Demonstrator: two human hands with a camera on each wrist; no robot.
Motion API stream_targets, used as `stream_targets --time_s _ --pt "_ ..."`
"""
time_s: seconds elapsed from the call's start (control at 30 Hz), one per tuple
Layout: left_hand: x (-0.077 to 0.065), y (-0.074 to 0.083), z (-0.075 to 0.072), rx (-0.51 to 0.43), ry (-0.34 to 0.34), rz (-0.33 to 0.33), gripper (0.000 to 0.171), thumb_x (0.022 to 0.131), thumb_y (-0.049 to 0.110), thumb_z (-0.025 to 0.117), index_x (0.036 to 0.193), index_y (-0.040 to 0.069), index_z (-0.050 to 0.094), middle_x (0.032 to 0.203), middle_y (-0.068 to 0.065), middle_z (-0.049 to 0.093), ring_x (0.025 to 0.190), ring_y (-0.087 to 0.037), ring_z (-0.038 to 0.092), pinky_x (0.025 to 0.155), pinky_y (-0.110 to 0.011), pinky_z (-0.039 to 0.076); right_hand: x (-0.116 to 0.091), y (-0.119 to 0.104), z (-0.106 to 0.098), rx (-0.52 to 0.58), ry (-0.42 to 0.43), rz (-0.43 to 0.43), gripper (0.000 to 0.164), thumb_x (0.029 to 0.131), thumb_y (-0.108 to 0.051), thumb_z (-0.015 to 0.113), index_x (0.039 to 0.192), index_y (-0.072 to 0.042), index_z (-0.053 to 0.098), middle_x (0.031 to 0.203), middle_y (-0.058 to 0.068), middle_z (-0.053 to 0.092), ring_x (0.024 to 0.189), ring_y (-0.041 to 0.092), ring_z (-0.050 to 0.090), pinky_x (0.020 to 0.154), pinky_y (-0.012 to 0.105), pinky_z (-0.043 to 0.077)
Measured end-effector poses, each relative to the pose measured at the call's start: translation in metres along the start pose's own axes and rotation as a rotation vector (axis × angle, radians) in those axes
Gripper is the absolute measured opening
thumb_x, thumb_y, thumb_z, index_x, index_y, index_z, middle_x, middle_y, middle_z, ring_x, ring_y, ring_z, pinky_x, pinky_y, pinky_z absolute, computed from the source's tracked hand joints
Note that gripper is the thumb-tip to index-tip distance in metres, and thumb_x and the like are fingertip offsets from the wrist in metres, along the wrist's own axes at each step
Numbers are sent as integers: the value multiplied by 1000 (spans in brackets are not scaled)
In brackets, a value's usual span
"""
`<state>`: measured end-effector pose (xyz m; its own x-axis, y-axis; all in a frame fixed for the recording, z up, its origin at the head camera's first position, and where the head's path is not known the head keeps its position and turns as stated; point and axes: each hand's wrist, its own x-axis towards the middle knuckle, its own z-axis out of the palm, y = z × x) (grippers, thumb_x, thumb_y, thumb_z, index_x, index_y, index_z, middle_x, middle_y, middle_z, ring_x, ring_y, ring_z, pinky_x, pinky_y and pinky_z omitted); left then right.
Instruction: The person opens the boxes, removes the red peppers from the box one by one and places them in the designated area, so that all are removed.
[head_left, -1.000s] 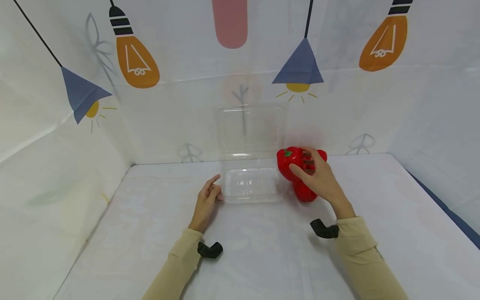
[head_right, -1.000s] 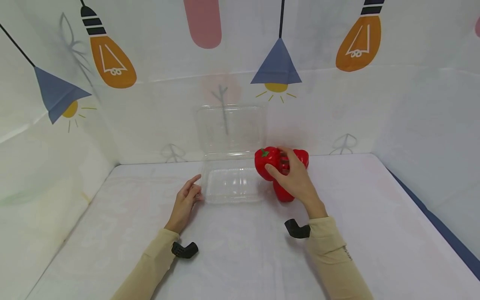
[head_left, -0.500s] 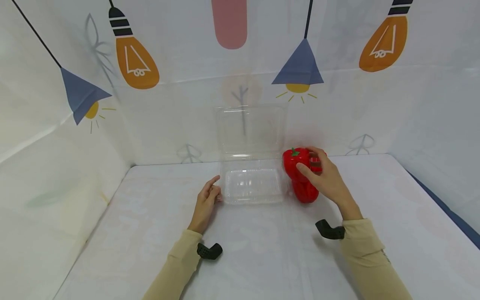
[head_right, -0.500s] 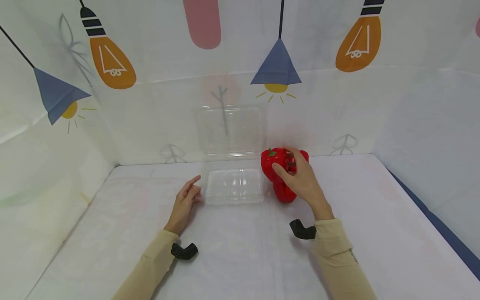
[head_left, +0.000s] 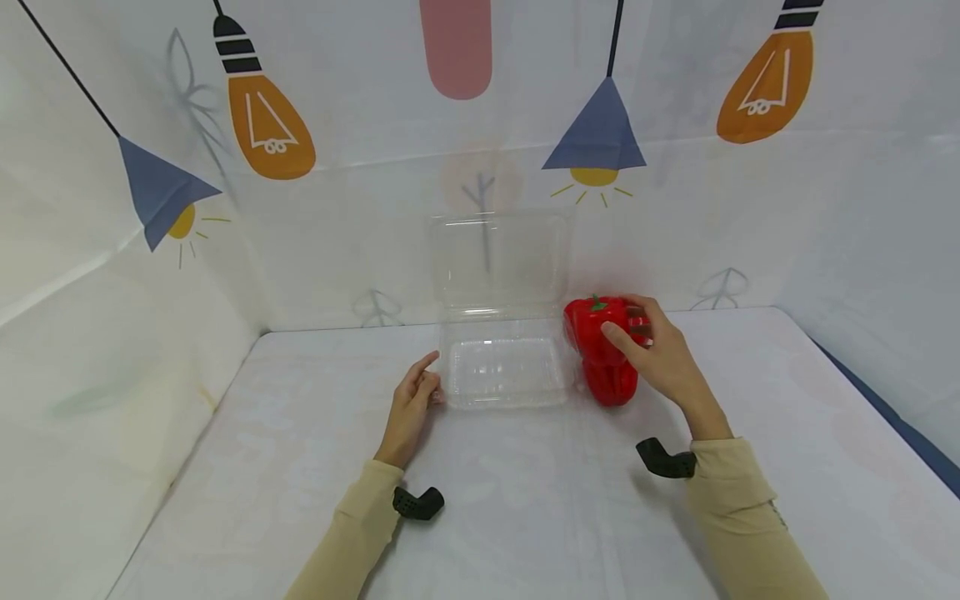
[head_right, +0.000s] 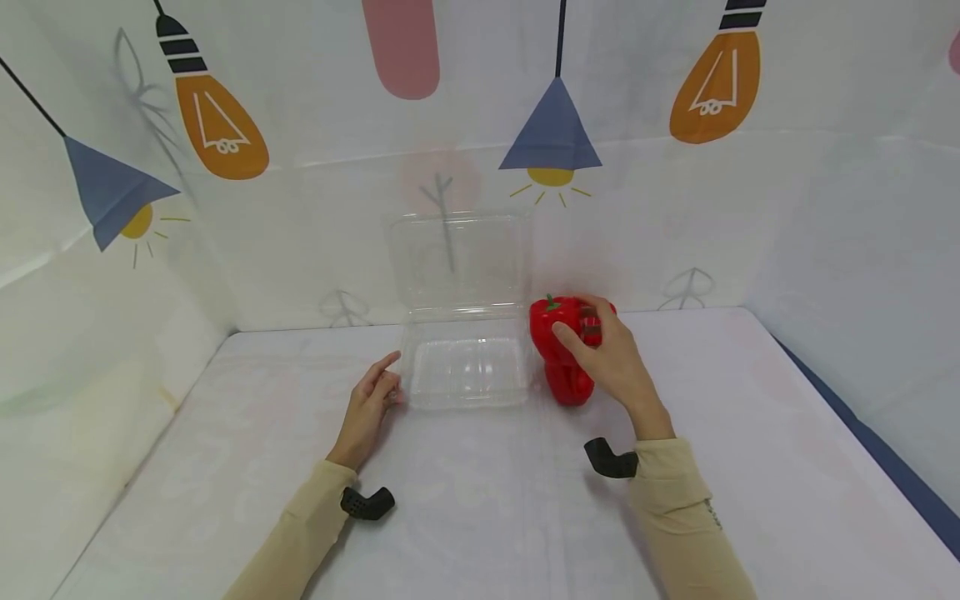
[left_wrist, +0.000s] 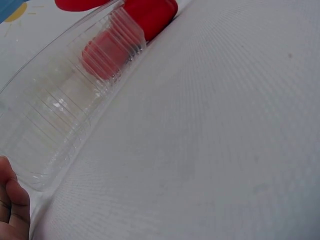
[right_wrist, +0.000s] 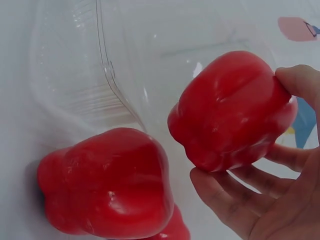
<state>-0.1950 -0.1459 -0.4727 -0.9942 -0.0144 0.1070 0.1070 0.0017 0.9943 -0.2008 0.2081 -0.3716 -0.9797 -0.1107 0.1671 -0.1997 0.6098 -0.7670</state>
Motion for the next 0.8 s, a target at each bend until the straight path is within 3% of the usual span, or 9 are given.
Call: stream_targets --time_s 0.3,0.57,0.8 --pt "1 0 -1 -18 -12 -7 41 100 8 44 140 3 42 82 1 48 70 -6 50 68 -18 46 0 2 -10 9 7 47 67 92 -50 51 144 -16 27 135 16 42 116 36 45 81 45 54" --pt "-1 0 1 -2 6 31 40 99 10 45 139 5 44 81 0 49 70 -5 52 68 -18 48 -1 9 -21 32 17 81 69 92 -51 49 145 -14 26 139 19 40 115 37 50 79 43 56" --pt "-2 1 1 0 3 23 40 99 10 45 139 4 43 82 0 49 70 -5 51 68 -17 47 -3 17 -28 39 17 103 69 94 -52 45 146 -12 25 139 22 40 113 39 51 80 45 56"
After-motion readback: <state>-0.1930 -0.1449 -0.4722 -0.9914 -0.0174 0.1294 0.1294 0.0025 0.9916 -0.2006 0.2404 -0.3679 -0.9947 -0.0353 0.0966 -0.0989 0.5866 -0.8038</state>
